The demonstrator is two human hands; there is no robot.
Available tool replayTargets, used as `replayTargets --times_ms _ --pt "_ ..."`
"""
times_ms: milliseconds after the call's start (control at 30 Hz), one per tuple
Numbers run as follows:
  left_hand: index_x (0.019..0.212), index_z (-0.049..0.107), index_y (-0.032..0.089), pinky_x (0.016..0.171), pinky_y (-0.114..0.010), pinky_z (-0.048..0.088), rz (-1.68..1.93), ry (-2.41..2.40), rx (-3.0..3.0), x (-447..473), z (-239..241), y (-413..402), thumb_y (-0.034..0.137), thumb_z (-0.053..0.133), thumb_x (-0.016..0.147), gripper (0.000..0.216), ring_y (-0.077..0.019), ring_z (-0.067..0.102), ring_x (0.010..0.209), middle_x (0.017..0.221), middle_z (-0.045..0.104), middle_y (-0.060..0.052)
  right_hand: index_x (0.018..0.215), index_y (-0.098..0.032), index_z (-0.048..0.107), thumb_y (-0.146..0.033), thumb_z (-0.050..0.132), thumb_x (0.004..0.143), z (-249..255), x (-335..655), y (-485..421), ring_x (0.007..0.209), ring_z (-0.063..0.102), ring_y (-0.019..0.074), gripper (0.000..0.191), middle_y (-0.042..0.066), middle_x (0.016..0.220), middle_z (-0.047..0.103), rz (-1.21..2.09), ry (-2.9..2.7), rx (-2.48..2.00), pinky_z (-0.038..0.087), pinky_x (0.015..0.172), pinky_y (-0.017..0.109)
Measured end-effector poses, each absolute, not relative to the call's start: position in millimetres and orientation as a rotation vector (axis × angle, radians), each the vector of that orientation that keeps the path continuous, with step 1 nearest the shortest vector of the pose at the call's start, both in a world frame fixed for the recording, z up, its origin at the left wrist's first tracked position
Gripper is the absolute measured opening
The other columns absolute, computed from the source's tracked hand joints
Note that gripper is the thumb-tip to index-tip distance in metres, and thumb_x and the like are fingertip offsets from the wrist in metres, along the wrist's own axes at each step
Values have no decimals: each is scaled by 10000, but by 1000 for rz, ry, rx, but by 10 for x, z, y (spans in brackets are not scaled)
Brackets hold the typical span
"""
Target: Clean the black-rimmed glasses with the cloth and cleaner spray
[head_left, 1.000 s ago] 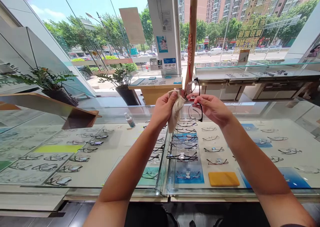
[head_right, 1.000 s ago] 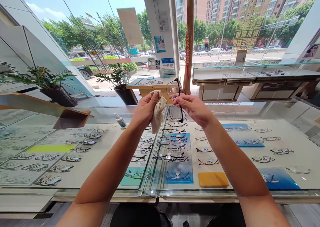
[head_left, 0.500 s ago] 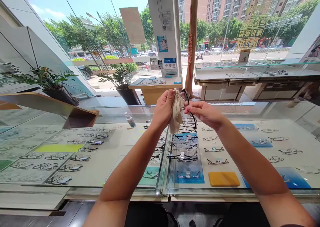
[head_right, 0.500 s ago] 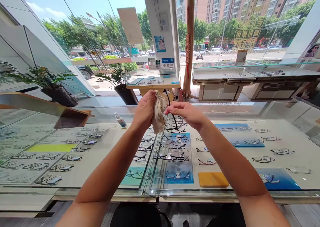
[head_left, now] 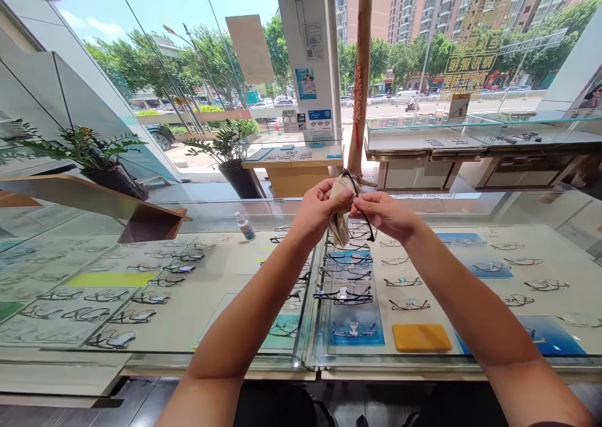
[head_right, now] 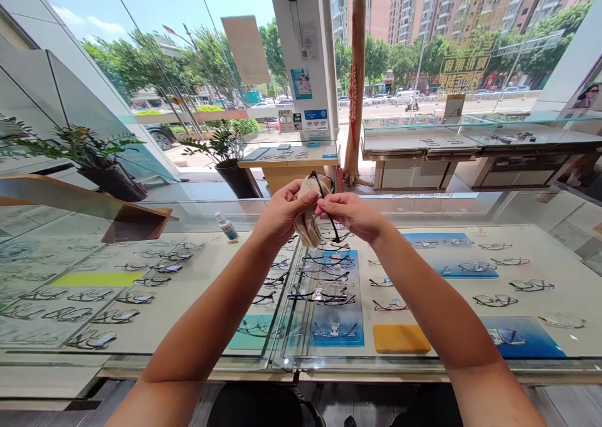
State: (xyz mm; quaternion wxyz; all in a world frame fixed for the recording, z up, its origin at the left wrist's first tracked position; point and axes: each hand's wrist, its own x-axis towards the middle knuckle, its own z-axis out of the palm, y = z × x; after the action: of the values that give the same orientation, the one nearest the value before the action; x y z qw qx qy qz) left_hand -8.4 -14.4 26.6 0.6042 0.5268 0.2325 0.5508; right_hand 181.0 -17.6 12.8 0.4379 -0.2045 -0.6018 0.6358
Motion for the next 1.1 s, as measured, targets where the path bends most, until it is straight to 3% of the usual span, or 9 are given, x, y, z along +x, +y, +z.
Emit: replayTargets --times_ms 100,233,367,500,700,933,1100 --pt "1011 736 156 716 -231 575 1221 517 1279 -98 262 -133 387 1012 704 473 -114 696 735 894 762 -32 805 -175 784 -561 957 789 124 1825 -161 884 598 140 424 26 887 681 1584 -1479 -495 520 943 320" --pt "984 758 160 710 -239 565 1177 481 1372 -147 280 -124 543 908 828 440 -123 682 741 871 747 -41 798 -187 776 -560 961 787 128 1847 -151 885 595 140 416 22 895 666 1596 -1445 -490 545 951 326" --pt "1063 781 179 765 -242 569 1155 479 1432 -169 274 -114 445 950 801 410 -130 690 811 977 763 -54 785 -194 768 -557 957 796 131 1867 -147 880 595 149 409 30 898 659 1624 -1421 -498 555 980 345" --pt "1029 748 183 782 -228 557 1234 448 1442 -150 244 -105 356 995 739 418 -116 678 811 951 751 -32 791 -186 752 -550 962 792 117 1849 -141 887 600 149 421 30 911 659 1670 -1405 -475 560 996 357" --pt "994 709 180 683 -232 525 1335 494 1528 -91 220 -125 420 1003 708 475 -122 647 737 882 730 -23 801 -180 765 -553 968 786 103 1790 -165 908 633 145 424 23 900 672 1773 -1348 -424 573 988 335" --pt "931 682 194 550 -226 445 1454 538 1505 -12 236 -201 556 931 788 462 -85 544 557 696 635 29 904 -193 825 -555 931 836 180 1789 -265 946 653 149 383 42 1007 729 1702 -1486 -408 564 996 330" --pt "815 653 209 464 -244 354 1561 626 1539 19 256 -272 631 867 842 473 -80 467 467 576 550 46 918 -171 830 -558 898 869 180 1786 -286 931 650 149 396 52 954 731 1625 -1624 -452 526 982 313"
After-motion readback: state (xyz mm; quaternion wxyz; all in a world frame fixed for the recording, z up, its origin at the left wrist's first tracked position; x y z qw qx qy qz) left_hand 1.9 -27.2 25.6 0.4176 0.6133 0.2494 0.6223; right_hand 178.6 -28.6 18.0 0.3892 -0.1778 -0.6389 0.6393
